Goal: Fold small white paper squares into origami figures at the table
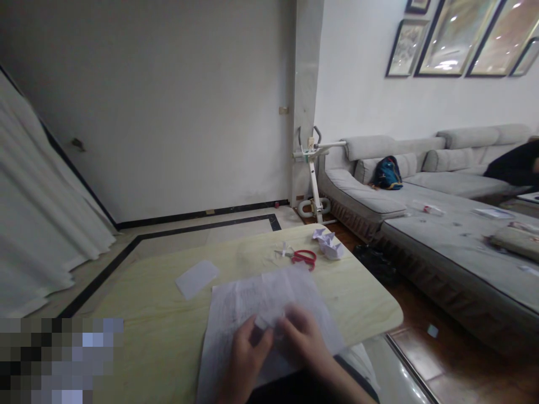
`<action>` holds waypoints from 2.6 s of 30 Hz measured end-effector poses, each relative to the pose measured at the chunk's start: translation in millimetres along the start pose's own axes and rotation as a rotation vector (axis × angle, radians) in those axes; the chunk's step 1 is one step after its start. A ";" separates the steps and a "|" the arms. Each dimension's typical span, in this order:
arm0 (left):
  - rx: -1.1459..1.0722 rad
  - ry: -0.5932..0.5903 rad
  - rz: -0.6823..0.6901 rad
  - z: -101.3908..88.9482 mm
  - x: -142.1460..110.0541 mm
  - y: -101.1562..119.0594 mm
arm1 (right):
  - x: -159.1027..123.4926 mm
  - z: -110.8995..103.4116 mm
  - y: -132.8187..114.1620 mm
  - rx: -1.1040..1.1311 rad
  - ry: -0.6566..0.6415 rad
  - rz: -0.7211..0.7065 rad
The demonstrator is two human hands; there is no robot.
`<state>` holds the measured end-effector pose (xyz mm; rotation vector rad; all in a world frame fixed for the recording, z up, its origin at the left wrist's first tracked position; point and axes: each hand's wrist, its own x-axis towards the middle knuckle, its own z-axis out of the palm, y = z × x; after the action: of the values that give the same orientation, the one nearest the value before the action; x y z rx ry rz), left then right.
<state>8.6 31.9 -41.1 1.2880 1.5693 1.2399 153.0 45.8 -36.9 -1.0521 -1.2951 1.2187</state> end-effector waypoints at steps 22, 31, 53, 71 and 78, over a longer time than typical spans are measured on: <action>-0.055 -0.186 0.109 -5.6 -3.8 15.9 | -6.5 -2.1 -12.0 0.196 -0.070 0.086; -0.053 -0.180 0.082 -3.4 -3.2 18.9 | -5.2 -1.4 -18.0 0.072 -0.008 0.070; -0.034 -0.167 0.078 -2.0 -1.8 14.0 | -2.9 -2.9 -0.6 0.085 -0.069 0.034; 0.023 -0.133 0.098 -0.6 -3.7 16.9 | 1.3 -2.4 -8.7 0.048 -0.034 0.008; 0.058 -0.091 0.115 1.5 -0.7 9.3 | 3.3 -2.1 -6.6 0.032 -0.024 0.001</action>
<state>12.5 31.8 -32.5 1.4685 1.4941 1.1956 155.2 48.5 -30.0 -1.0183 -1.2896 1.2524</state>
